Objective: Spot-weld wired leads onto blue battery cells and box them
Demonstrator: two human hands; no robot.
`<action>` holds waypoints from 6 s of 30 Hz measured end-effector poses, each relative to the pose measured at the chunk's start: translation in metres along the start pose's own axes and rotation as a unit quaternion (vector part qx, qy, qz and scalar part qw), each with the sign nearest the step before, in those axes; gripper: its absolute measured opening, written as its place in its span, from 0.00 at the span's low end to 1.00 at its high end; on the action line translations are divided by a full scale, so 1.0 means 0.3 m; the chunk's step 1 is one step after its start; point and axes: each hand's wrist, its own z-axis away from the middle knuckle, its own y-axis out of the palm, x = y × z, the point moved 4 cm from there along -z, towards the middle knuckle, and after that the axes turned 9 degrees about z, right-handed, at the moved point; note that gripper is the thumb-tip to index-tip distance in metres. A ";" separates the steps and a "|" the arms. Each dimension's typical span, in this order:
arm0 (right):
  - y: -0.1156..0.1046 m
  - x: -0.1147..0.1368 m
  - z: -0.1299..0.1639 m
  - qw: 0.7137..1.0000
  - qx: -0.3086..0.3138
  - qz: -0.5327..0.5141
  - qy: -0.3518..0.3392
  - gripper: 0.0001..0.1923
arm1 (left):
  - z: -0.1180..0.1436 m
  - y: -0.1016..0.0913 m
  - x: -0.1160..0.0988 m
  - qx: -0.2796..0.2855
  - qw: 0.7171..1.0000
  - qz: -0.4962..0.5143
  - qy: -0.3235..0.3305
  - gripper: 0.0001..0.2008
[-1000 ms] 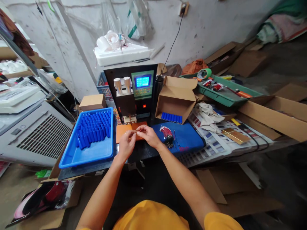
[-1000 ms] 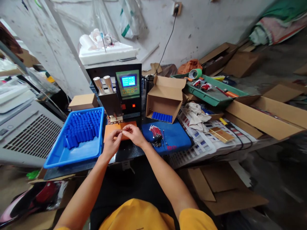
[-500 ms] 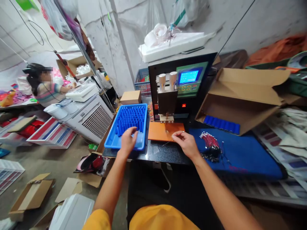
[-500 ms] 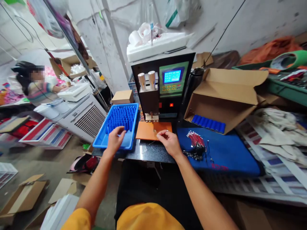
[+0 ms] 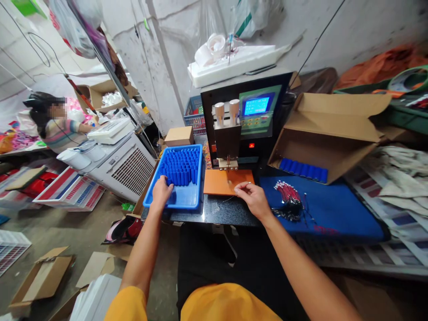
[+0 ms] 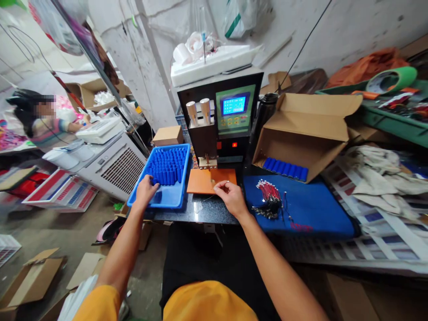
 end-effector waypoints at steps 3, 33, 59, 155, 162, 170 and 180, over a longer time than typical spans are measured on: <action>-0.001 0.000 0.003 1.000 -0.006 -0.014 0.008 0.16 | 0.025 -0.006 -0.026 -0.037 0.978 0.206 0.011 0.15; 0.037 -0.013 -0.137 0.997 -0.059 -0.032 0.037 0.08 | 0.224 0.387 -0.545 0.148 0.847 0.502 0.093 0.18; 0.050 -0.032 -0.146 0.996 -0.062 0.060 0.016 0.04 | 0.220 0.399 -0.533 0.136 0.852 0.495 0.106 0.17; -0.025 -0.029 -0.054 0.990 0.038 -0.109 0.084 0.14 | 0.254 0.362 -0.517 0.151 0.874 0.326 0.327 0.18; -0.032 -0.036 -0.053 0.984 0.002 -0.143 0.108 0.14 | 0.260 0.378 -0.511 0.175 0.869 0.366 0.284 0.18; -0.017 -0.043 -0.067 0.984 -0.036 -0.120 0.127 0.14 | 0.209 0.374 -0.523 0.176 0.861 0.448 0.163 0.10; 0.008 -0.015 -0.094 0.983 -0.062 -0.117 0.131 0.13 | 0.213 0.389 -0.531 0.186 0.860 0.455 0.133 0.13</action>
